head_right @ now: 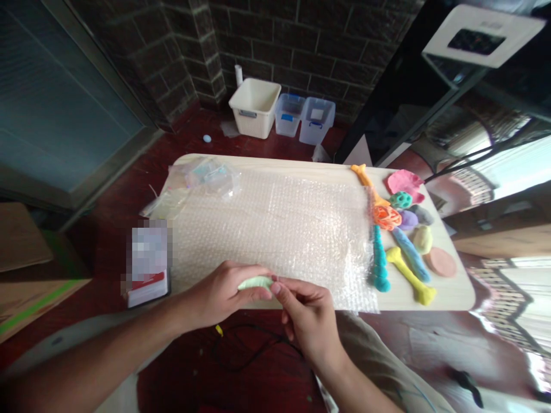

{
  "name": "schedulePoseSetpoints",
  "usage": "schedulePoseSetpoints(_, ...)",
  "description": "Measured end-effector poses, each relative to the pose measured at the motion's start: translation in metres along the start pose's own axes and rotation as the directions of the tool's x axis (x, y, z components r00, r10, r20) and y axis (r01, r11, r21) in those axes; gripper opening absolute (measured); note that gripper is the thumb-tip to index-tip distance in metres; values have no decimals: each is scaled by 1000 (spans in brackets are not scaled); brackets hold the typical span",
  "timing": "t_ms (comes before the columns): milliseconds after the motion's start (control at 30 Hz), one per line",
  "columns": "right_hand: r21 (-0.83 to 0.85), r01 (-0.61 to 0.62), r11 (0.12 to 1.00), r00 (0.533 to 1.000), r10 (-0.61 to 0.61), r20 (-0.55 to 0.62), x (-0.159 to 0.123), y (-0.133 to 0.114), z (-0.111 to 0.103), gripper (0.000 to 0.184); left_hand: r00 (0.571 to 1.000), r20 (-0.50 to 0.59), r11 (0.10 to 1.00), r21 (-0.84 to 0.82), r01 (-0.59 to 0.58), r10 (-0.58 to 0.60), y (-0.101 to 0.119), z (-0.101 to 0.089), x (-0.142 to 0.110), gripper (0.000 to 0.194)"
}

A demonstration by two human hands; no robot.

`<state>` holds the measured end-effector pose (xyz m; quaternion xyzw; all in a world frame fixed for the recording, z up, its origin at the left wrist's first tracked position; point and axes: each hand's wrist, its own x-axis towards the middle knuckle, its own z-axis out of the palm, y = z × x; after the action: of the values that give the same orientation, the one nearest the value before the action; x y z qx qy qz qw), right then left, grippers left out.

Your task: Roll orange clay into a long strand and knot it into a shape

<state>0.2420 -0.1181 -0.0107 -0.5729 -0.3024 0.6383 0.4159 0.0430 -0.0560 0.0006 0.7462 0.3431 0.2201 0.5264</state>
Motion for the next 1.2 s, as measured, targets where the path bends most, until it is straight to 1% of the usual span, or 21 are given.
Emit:
schedulePoseSetpoints(33,67,-22,997,1000,22,-9,1,0,2,33,1000,1,1000,6,5,-5,0,1,0,36)
schedulePoseSetpoints(100,187,-59,981,998,58,11,3,1,4,29,1000,-7,1000,8,13,-13,0,3,0,38)
schedulePoseSetpoints(167,237,-59,970,998,51,41,4,2,5,27,998,-3,997,-43,59,-59,1,4,-1,40)
schedulePoseSetpoints(200,225,-35,974,998,24,52,4,2,4,26,994,12,989,-107,107,-106,2,4,-2,41)
schedulePoseSetpoints(267,119,68,991,994,-77,71,3,1,1,24,974,80,931,-287,225,-211,4,4,-3,45)
schedulePoseSetpoints(333,-64,227,972,969,-218,118,1,-1,-4,20,947,165,835,-447,322,-276,6,1,-4,47)
schedulePoseSetpoints(367,-160,315,936,944,-290,158,0,-2,-7,19,936,201,793,-498,351,-287,7,0,-4,47)
schedulePoseSetpoints(433,-300,478,825,876,-422,235,-2,-4,-11,20,920,262,739,-548,391,-292,8,-3,-4,47)
schedulePoseSetpoints(467,-334,536,775,843,-470,262,-3,-5,-12,22,913,285,723,-559,406,-292,7,-4,-4,48)
schedulePoseSetpoints(500,-346,569,746,821,-498,278,-3,-5,-12,25,909,299,713,-566,414,-291,7,-4,-3,49)
schedulePoseSetpoints(533,-345,577,740,816,-507,276,-3,-5,-12,28,909,298,710,-570,413,-290,6,-4,-3,49)
schedulePoseSetpoints(600,-337,539,772,842,-486,233,-2,-2,-12,28,926,245,726,-575,378,-288,4,-2,-2,48)
schedulePoseSetpoints(667,-351,490,798,871,-459,173,0,1,-11,22,948,150,757,-573,315,-282,3,0,0,45)
schedulePoseSetpoints(767,-362,473,803,877,-469,106,4,5,-11,19,958,35,765,-594,249,-284,0,5,2,46)
schedulePoseSetpoints(900,-331,460,824,882,-468,61,4,8,-10,25,942,-7,714,-654,250,-336,-5,13,4,49)
schedulePoseSetpoints(1000,-300,413,860,904,-428,16,4,7,-6,23,927,-11,721,-632,284,-375,-7,16,3,48)
schedulePoseSetpoints(1067,-205,333,920,938,-345,-27,6,5,-4,22,930,-29,773,-566,286,-366,-7,16,3,46)
schedulePoseSetpoints(1133,-60,221,974,974,-223,-37,10,4,-3,25,945,-71,859,-442,257,-319,-4,14,2,43)
schedulePoseSetpoints(1200,59,128,990,992,-127,-23,12,4,-2,29,960,-126,931,-301,205,-252,-2,12,2,39)
